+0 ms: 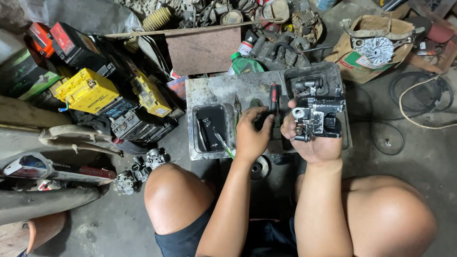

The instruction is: Cleaning a metal bracket using a green abrasive pad and a scraping tool in a workshop environment.

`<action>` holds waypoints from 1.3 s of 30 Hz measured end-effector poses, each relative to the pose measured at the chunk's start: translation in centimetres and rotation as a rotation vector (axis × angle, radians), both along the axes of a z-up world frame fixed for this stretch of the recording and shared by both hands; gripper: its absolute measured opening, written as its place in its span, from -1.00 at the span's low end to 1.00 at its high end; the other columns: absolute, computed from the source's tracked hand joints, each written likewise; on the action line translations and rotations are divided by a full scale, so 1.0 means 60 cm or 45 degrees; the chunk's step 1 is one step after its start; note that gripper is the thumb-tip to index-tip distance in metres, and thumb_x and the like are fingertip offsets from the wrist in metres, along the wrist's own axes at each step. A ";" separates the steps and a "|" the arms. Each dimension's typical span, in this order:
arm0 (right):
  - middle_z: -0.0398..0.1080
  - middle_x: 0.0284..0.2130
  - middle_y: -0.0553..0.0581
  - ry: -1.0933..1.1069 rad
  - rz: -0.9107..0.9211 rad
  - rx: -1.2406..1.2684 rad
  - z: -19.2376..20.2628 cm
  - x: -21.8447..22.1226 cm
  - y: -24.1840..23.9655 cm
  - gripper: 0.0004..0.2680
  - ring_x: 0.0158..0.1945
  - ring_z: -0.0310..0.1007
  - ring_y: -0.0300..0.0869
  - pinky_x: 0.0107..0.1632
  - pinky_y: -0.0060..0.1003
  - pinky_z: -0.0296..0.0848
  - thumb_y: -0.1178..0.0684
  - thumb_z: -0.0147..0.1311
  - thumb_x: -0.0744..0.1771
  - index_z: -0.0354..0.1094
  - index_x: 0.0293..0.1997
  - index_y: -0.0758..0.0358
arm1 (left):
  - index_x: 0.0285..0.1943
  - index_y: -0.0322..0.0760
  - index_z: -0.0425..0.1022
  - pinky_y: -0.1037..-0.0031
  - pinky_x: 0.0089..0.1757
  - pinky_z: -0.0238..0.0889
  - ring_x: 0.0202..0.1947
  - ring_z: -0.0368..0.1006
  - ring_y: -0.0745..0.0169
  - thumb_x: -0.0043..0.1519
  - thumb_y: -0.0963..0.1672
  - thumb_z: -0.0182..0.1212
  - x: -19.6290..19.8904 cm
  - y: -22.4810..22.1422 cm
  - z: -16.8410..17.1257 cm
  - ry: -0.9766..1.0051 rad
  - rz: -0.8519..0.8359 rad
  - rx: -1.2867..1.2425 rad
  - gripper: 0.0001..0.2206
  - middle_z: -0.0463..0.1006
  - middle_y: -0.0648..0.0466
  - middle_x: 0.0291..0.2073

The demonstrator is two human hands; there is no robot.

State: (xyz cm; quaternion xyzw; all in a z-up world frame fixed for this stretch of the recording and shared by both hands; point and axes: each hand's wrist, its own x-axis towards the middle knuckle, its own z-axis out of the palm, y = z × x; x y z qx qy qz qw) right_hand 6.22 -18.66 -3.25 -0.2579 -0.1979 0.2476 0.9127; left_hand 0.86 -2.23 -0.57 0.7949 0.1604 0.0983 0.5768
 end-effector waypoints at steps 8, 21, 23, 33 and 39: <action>0.29 -0.36 0.30 0.029 -0.019 -0.024 0.014 -0.002 -0.004 -0.48 -0.27 0.31 -0.04 -0.08 -0.10 0.37 -0.19 -0.21 0.36 0.09 0.34 0.54 | 0.04 -0.34 0.59 0.08 -0.02 0.46 -0.01 0.55 -0.26 0.26 -0.11 0.28 0.003 -0.006 -0.022 0.047 -0.039 -0.022 -0.75 0.56 -0.18 -0.11; 0.31 -0.36 0.29 0.127 -0.088 -0.086 0.004 0.001 -0.016 -0.47 -0.29 0.31 -0.06 -0.09 -0.08 0.37 -0.23 -0.24 0.37 0.16 0.34 0.51 | 0.03 -0.36 0.59 0.07 -0.05 0.47 -0.06 0.57 -0.30 0.25 -0.10 0.28 0.008 -0.015 -0.011 0.089 -0.087 -0.009 -0.74 0.58 -0.22 -0.15; 0.31 -0.36 0.28 0.134 -0.104 -0.098 0.001 0.004 -0.020 -0.47 -0.30 0.31 -0.07 -0.10 -0.08 0.38 -0.22 -0.25 0.37 0.17 0.34 0.51 | 0.03 -0.36 0.59 0.07 -0.05 0.47 -0.06 0.57 -0.29 0.25 -0.10 0.28 0.010 -0.017 -0.014 0.088 -0.092 -0.004 -0.74 0.58 -0.22 -0.15; 0.45 -0.26 0.43 0.250 -0.474 -0.306 0.031 0.002 -0.022 -0.57 -0.27 0.50 0.13 -0.08 -0.01 0.51 -0.21 -0.23 0.42 0.36 0.21 0.37 | 0.00 -0.34 0.61 0.12 -0.05 0.47 -0.07 0.59 -0.24 0.24 -0.09 0.31 0.018 -0.021 -0.034 0.159 -0.093 -0.078 -0.75 0.60 -0.19 -0.20; 0.43 -0.27 0.03 0.079 -1.006 -0.751 0.023 -0.003 -0.003 -0.78 -0.20 0.50 -0.26 -0.03 -0.32 0.60 0.09 0.04 0.44 0.28 0.22 0.32 | -0.03 -0.31 0.63 0.10 -0.06 0.47 -0.08 0.60 -0.25 0.23 -0.12 0.30 0.020 -0.019 -0.043 0.155 -0.044 -0.172 -0.79 0.63 -0.21 -0.23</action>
